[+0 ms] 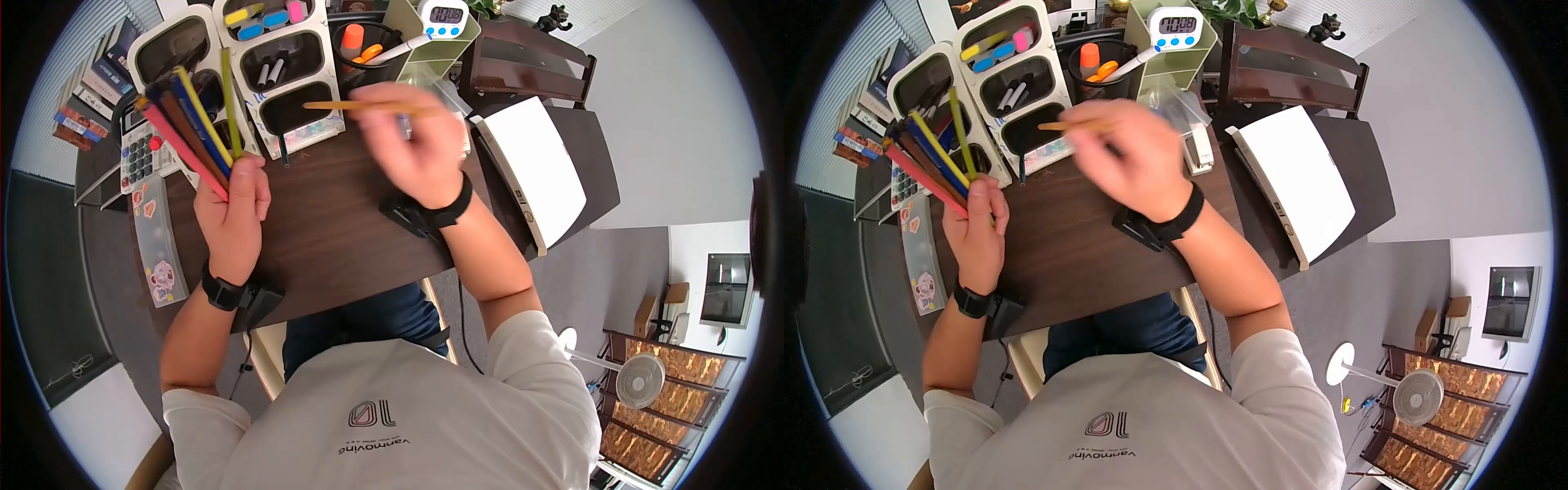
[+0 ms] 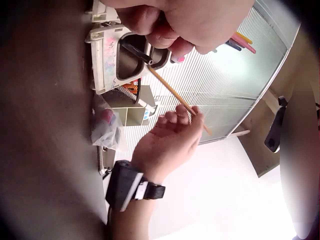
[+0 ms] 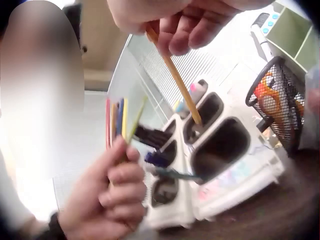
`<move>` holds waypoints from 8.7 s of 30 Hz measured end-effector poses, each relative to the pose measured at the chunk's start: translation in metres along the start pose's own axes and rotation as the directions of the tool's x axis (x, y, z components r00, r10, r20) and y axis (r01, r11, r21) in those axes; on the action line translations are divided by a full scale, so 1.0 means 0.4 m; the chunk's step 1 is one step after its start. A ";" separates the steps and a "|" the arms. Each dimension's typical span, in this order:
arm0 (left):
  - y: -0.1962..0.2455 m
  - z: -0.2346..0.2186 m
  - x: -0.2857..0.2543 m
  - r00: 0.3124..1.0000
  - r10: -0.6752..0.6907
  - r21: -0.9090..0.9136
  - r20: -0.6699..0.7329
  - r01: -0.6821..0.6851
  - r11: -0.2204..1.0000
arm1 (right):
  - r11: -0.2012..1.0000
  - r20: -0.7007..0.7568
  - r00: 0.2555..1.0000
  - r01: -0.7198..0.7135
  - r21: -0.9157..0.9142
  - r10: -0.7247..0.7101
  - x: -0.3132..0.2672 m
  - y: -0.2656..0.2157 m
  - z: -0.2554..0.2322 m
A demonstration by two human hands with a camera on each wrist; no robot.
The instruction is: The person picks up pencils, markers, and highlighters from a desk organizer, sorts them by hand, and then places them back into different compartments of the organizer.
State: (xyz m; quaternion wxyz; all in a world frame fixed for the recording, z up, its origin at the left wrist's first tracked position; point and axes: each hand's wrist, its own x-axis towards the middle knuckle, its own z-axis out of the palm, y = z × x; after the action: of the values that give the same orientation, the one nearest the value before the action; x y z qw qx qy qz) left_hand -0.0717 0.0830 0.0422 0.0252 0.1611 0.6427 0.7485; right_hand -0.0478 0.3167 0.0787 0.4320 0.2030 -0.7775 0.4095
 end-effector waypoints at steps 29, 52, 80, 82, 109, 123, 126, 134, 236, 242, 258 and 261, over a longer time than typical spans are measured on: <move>0.007 0.003 -0.014 0.942 -0.168 0.048 0.291 0.161 0.986 | 0.735 0.254 0.897 -0.442 0.514 0.362 -0.026 -0.028 0.036; -0.010 0.004 0.003 0.999 -0.036 -0.088 0.012 0.037 0.995 | 0.973 0.393 0.910 -0.048 -0.224 0.135 -0.046 0.030 0.108; -0.006 0.005 -0.002 0.999 -0.024 -0.069 0.021 0.026 0.997 | 0.975 0.358 0.915 -0.124 -0.184 0.183 -0.050 0.051 0.082; -0.006 0.003 -0.005 0.999 -0.022 -0.076 0.028 0.024 0.997 | 0.976 0.333 0.939 -0.014 -0.217 0.088 -0.053 0.054 0.093; 0.017 0.000 -0.011 0.881 -0.240 0.190 0.408 0.176 0.966 | 0.677 0.456 0.831 -0.536 0.505 0.318 -0.049 -0.031 0.055; -0.002 -0.006 -0.003 1.000 -0.012 -0.029 0.002 0.012 1.000 | 0.997 0.093 0.995 0.031 0.074 -0.038 0.000 -0.007 0.016; -0.007 -0.006 -0.002 1.000 0.010 -0.065 -0.018 -0.011 0.998 | 0.999 0.145 0.989 0.031 -0.011 -0.029 -0.009 -0.004 0.039; -0.003 0.000 -0.003 0.999 -0.008 -0.026 -0.038 0.007 1.000 | 0.979 0.366 0.913 -0.128 -0.157 0.178 -0.046 0.021 0.078; 0.016 -0.007 -0.003 0.964 -0.195 0.042 0.182 0.191 0.981 | 0.967 0.261 0.936 -0.252 0.037 0.235 -0.022 -0.021 0.032; 0.010 0.010 -0.016 0.917 -0.139 0.209 0.374 0.062 0.976 | 0.954 0.409 0.907 -0.206 0.217 0.103 -0.031 -0.033 0.042; -0.007 -0.010 -0.012 0.989 -0.070 0.010 0.132 0.069 0.998 | 0.943 0.304 0.924 -0.138 -0.303 0.233 -0.044 0.024 0.056; -0.004 -0.011 -0.012 0.990 -0.065 0.009 0.127 0.064 0.998 | 0.931 0.353 0.892 -0.167 -0.325 0.284 -0.045 0.019 0.058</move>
State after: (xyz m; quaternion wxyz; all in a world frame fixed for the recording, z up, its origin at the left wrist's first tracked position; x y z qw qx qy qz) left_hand -0.0687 0.0779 0.0391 0.0900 0.1876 0.6464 0.7340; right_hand -0.0551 0.3015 0.0534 0.2405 0.1239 -0.9175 0.2914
